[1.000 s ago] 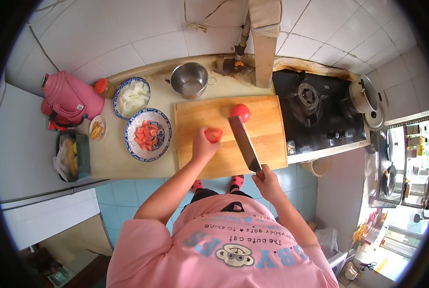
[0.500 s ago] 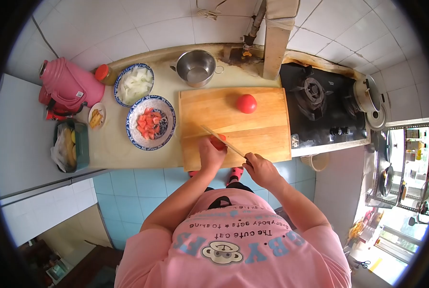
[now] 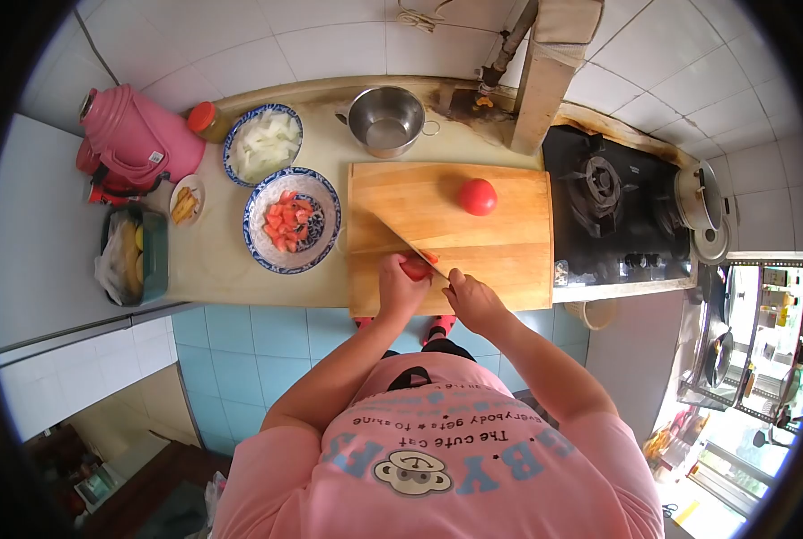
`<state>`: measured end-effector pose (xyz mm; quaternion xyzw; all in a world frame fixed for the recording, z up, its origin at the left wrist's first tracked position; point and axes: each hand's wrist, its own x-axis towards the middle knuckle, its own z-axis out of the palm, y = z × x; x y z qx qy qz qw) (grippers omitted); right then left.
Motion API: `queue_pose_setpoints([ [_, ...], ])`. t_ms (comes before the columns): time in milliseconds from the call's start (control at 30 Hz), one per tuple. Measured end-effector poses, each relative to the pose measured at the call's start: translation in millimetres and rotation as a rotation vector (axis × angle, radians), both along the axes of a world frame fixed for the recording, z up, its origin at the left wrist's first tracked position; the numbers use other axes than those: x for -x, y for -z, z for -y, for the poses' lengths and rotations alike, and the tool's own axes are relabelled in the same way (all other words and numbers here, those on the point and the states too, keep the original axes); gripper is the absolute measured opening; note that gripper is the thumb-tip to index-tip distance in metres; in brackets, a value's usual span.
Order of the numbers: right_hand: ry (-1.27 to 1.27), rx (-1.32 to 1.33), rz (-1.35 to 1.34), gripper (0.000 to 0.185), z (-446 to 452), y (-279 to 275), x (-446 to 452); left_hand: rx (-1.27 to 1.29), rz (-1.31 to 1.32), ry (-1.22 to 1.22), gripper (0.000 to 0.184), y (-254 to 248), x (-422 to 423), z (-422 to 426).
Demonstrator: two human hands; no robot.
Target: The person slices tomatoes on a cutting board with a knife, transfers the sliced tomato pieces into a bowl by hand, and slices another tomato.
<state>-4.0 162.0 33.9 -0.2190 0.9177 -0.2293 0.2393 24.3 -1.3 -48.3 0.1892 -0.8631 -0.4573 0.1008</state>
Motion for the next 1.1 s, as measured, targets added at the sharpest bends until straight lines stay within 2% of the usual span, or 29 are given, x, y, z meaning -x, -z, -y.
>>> queue_pose_setpoints([
  [167, 0.06, 0.002, 0.011, 0.026, 11, 8, 9, -0.14, 0.18, 0.063, 0.053, -10, -4, 26],
  [233, 0.089, 0.03, 0.018, 0.026, 7, 15, 10, -0.102, 0.037, 0.191, 0.053, -2, -10, 37],
  [300, 0.116, 0.059, 0.021, 0.025, 2, 18, 11, -0.113, 0.044, 0.22, 0.053, 2, -11, 42],
  [367, 0.134, 0.205, 0.022, 0.025, -4, 16, 9, -0.125, 0.047, 0.249, 0.054, 4, -6, 46],
  [433, 0.124, 0.235, 0.034, 0.025, -11, 0, 6, 0.038, -0.072, 0.338, 0.052, 7, -3, 50],
  [633, 0.106, 0.201, 0.124, 0.026, -20, -23, 1, -0.106, -0.012, 0.347, 0.044, 3, 7, 50],
  [733, 0.088, 0.167, 0.143, 0.026, -19, -21, 0, -0.044, -0.023, 0.345, 0.041, -3, 9, 47],
  [967, 0.075, 0.021, 0.178, 0.025, 4, -17, 8, -0.103, 0.058, 0.313, 0.041, -6, 14, 48],
  [1100, 0.09, 0.097, 0.086, 0.023, 15, 13, 9, -0.156, 0.112, 0.317, 0.043, -19, 10, 53],
])
